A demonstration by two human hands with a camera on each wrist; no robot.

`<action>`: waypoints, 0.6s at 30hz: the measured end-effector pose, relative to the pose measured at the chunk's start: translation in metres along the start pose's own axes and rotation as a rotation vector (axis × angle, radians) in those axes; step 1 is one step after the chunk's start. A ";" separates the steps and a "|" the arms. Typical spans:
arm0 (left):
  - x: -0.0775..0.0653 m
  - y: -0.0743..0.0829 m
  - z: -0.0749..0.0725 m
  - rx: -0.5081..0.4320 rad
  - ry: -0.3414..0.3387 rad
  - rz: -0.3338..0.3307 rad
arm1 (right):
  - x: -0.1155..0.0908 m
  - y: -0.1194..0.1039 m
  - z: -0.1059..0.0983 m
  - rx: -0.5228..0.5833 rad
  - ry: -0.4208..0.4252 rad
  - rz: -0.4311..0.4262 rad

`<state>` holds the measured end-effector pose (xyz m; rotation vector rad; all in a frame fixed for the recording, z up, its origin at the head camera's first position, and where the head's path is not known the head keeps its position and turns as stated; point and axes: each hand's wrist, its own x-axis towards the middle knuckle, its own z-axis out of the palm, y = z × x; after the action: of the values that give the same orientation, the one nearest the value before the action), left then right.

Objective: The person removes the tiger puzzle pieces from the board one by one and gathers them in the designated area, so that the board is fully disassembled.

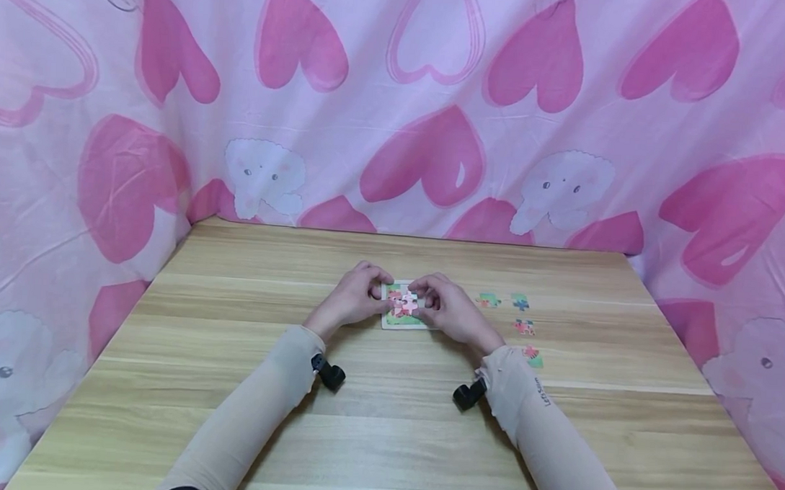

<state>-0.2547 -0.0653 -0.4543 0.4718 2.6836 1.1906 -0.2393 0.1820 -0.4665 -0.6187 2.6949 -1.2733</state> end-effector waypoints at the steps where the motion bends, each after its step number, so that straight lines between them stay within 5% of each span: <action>1: 0.000 0.000 0.000 -0.001 -0.001 0.001 | 0.000 0.001 0.000 -0.002 0.003 -0.004; 18: -0.002 -0.002 -0.005 0.026 -0.047 0.057 | 0.000 0.002 -0.001 -0.049 0.015 0.003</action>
<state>-0.2548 -0.0703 -0.4521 0.5763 2.6660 1.1454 -0.2402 0.1842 -0.4672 -0.6129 2.7462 -1.2192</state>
